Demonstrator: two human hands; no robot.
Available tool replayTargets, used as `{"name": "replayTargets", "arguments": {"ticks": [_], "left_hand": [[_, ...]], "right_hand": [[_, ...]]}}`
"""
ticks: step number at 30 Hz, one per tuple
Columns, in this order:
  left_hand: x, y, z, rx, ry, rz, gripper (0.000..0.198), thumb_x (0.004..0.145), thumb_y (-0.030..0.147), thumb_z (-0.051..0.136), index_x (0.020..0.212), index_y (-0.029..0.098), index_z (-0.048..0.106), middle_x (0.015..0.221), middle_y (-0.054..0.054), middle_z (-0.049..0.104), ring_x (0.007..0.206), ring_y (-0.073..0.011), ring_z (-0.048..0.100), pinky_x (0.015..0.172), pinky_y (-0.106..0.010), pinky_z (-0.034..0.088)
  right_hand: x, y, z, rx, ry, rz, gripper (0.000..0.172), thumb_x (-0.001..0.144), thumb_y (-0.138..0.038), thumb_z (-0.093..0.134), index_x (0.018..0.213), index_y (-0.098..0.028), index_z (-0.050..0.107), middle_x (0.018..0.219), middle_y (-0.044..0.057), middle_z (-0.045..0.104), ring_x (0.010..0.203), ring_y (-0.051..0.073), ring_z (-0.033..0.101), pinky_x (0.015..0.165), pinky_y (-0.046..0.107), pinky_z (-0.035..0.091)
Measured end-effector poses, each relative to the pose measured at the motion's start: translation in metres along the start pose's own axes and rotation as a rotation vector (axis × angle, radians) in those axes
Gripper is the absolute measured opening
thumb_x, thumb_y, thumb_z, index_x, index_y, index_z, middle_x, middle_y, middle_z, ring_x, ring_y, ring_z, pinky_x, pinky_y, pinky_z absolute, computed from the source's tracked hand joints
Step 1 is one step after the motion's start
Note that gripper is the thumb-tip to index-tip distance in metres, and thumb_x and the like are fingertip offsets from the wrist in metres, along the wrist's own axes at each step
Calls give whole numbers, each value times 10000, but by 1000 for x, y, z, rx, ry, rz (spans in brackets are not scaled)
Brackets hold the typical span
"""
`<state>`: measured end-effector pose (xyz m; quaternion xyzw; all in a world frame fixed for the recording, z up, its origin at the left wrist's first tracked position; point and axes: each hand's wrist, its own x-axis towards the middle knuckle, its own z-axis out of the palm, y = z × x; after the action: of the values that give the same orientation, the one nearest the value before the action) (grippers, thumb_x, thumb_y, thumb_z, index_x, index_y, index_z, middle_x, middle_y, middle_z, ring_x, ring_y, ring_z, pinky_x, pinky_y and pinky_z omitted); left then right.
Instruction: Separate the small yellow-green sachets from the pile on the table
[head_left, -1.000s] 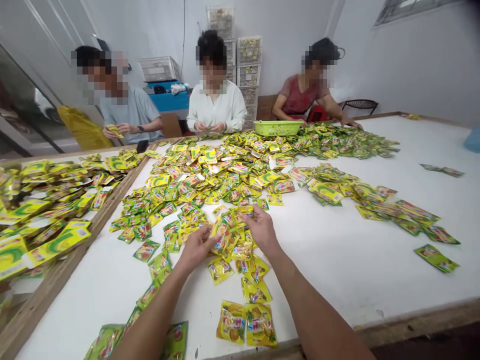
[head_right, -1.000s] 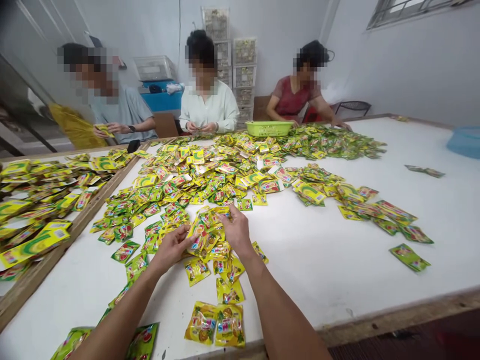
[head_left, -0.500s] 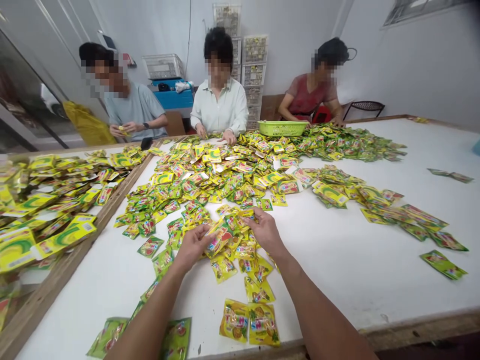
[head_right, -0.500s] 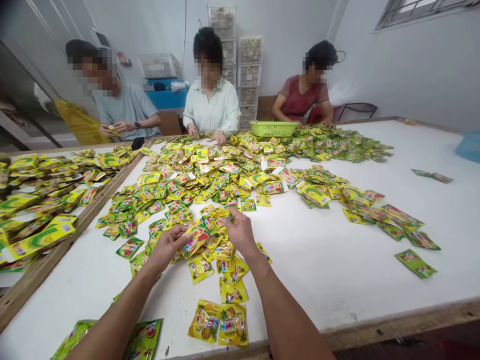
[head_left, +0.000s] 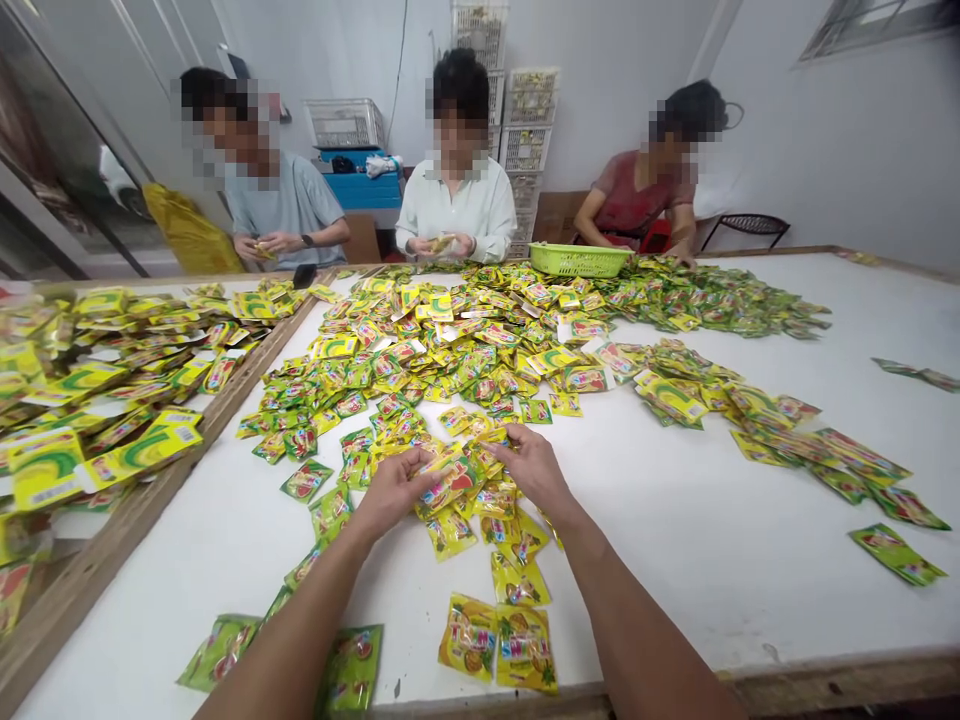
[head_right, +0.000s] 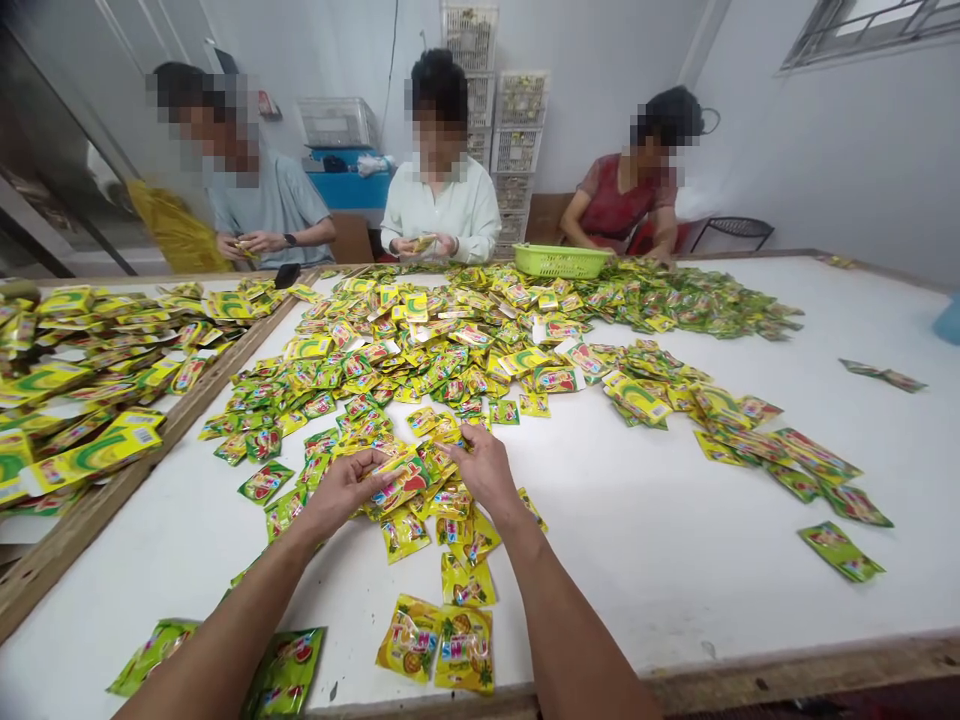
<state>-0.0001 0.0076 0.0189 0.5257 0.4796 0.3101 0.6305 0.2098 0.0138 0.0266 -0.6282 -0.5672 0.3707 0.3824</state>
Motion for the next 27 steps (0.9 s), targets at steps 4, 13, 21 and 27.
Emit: {"name": "replayTargets", "arguments": {"ticks": [4, 13, 21, 27], "left_hand": [[2, -3, 3, 92, 28, 41, 366, 697, 489, 678, 847, 159, 629, 858, -55, 684, 767, -189, 614, 683, -277, 481], [2, -5, 1, -93, 26, -69, 376, 662, 478, 715, 835, 162, 608, 722, -21, 661, 626, -151, 597, 581, -246, 447], [3, -6, 2, -253, 69, -59, 368, 628, 478, 743, 762, 160, 616, 706, -8, 671, 600, -128, 584, 592, -237, 441], [6, -15, 3, -310, 39, -9, 299, 686, 397, 729, 854, 167, 640, 782, -6, 673, 698, -132, 606, 697, -249, 465]], "right_hand": [[-2, 1, 9, 15, 11, 26, 430, 683, -465, 581, 570, -203, 258, 595, -49, 262, 594, 99, 255, 539, 232, 218], [-8, -1, 23, 9, 98, -58, 315, 712, -435, 581, 611, -193, 406, 626, -38, 382, 627, 114, 355, 591, 237, 290], [-9, -3, 23, -5, -26, -147, 265, 812, -407, 488, 767, -178, 614, 845, 47, 596, 804, 174, 529, 737, 292, 406], [-10, -2, 27, 16, 2, -166, 236, 768, -277, 555, 952, -210, 688, 946, 64, 659, 886, 207, 584, 815, 344, 445]]}}
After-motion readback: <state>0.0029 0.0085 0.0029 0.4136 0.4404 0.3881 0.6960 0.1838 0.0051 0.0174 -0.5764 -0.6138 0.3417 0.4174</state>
